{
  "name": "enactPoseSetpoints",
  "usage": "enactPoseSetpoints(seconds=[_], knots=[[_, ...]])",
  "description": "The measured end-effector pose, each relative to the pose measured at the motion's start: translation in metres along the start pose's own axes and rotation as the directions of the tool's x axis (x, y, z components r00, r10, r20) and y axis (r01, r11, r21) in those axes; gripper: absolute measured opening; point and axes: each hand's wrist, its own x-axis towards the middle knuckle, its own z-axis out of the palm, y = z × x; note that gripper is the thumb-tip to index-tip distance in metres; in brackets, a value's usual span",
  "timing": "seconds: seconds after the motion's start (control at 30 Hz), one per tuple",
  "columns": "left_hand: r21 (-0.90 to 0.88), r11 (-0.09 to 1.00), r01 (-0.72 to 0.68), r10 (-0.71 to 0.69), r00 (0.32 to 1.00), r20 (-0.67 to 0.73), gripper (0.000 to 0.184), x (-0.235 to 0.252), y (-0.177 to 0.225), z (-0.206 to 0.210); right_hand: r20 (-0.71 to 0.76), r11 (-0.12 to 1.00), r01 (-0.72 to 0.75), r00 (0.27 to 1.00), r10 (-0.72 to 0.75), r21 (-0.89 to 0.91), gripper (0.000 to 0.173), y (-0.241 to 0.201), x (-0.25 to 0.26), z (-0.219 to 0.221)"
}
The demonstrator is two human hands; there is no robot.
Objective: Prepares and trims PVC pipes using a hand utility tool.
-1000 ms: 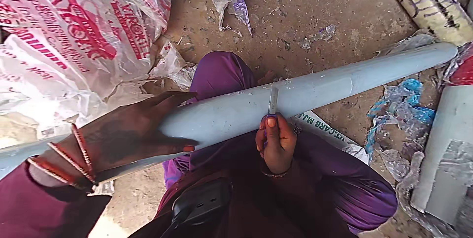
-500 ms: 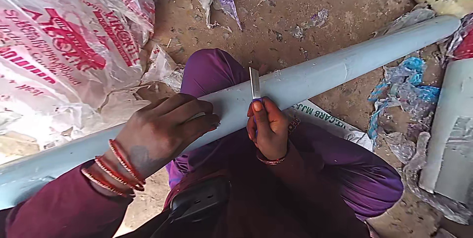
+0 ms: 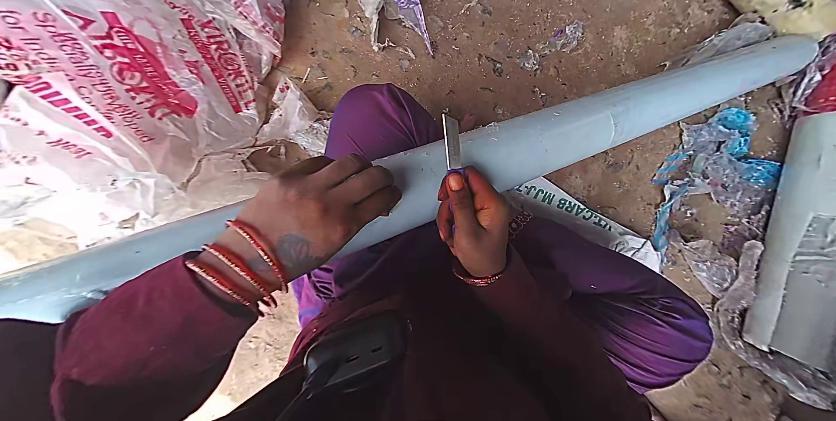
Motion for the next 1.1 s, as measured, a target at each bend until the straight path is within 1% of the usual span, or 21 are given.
enactPoseSetpoints(seconds=[0.1, 0.2, 0.27, 0.33, 0.43, 0.5, 0.57, 0.67, 0.8, 0.87, 0.93, 0.97, 1.0, 1.03, 1.1], knots=[[-0.013, 0.998, -0.057, 0.057, 0.998, -0.022, 0.023, 0.001, 0.000, 0.003, -0.008, 1.000, -0.007, 1.000, 0.007, 0.003, 0.023, 0.000, 0.001, 0.001], [-0.088, 0.993, -0.083, 0.075, 0.993, -0.088, 0.024, 0.003, 0.004, 0.005, -0.013, 1.000, -0.011, 1.000, 0.011, 0.013, 0.022, 0.000, 0.002, 0.001], [-0.155, 0.988, -0.026, 0.008, 0.993, -0.115, 0.021, 0.002, 0.000, 0.000, -0.007, 1.000, -0.024, 1.000, 0.024, 0.016, 0.022, -0.002, 0.002, 0.000], [-0.197, 0.978, 0.071, -0.098, 0.986, -0.133, 0.023, -0.001, -0.007, -0.006, -0.008, 0.999, -0.033, 0.999, 0.033, 0.022, 0.023, -0.002, 0.002, 0.000], [-0.141, 0.972, 0.187, -0.207, 0.968, -0.139, 0.026, -0.004, -0.010, -0.012, -0.008, 0.999, -0.023, 1.000, 0.023, 0.036, 0.023, -0.002, 0.002, -0.001], [-0.122, 0.965, 0.231, -0.245, 0.963, -0.112, 0.032, -0.006, -0.009, -0.012, -0.004, 0.999, -0.001, 1.000, 0.001, 0.038, 0.024, 0.001, 0.001, -0.001], [-0.122, 0.961, 0.249, -0.256, 0.965, -0.047, 0.040, -0.007, -0.008, -0.010, 0.001, 0.999, 0.015, 1.000, -0.015, 0.045, 0.025, 0.002, 0.000, -0.002], [-0.141, 0.960, 0.240, -0.241, 0.970, 0.009, 0.040, -0.008, -0.004, -0.007, 0.006, 0.999, 0.015, 1.000, -0.015, 0.052, 0.024, 0.004, -0.003, -0.003], [-0.190, 0.976, 0.104, -0.110, 0.994, -0.025, 0.031, -0.008, -0.005, -0.005, 0.003, 0.999, 0.033, 0.999, -0.033, 0.040, 0.025, 0.006, -0.004, -0.003], [-0.218, 0.973, 0.070, -0.082, 0.996, -0.045, 0.029, -0.010, -0.006, -0.005, -0.001, 0.999, 0.036, 0.999, -0.036, 0.034, 0.025, 0.005, -0.004, -0.003], [-0.216, 0.974, 0.074, -0.090, 0.994, -0.063, 0.028, -0.011, -0.003, -0.006, -0.004, 0.999, 0.035, 0.999, -0.035, 0.029, 0.024, 0.005, -0.005, -0.003], [-0.203, 0.974, 0.100, -0.116, 0.991, -0.067, 0.027, -0.011, 0.002, -0.007, -0.006, 0.999, 0.036, 0.999, -0.036, 0.026, 0.024, 0.004, -0.005, -0.002], [-0.188, 0.970, 0.155, -0.170, 0.983, -0.066, 0.027, -0.011, 0.010, -0.007, -0.010, 0.999, 0.038, 0.999, -0.038, 0.021, 0.024, 0.004, -0.005, -0.002], [-0.165, 0.957, 0.240, -0.252, 0.966, -0.057, 0.026, -0.011, 0.021, -0.008, -0.015, 0.999, 0.042, 0.999, -0.042, 0.018, 0.024, 0.004, -0.006, -0.002], [-0.092, 0.896, 0.434, -0.440, 0.896, -0.060, 0.025, -0.007, 0.048, -0.006, -0.022, 0.998, 0.055, 0.998, -0.055, 0.008, 0.024, 0.005, -0.005, -0.001]])
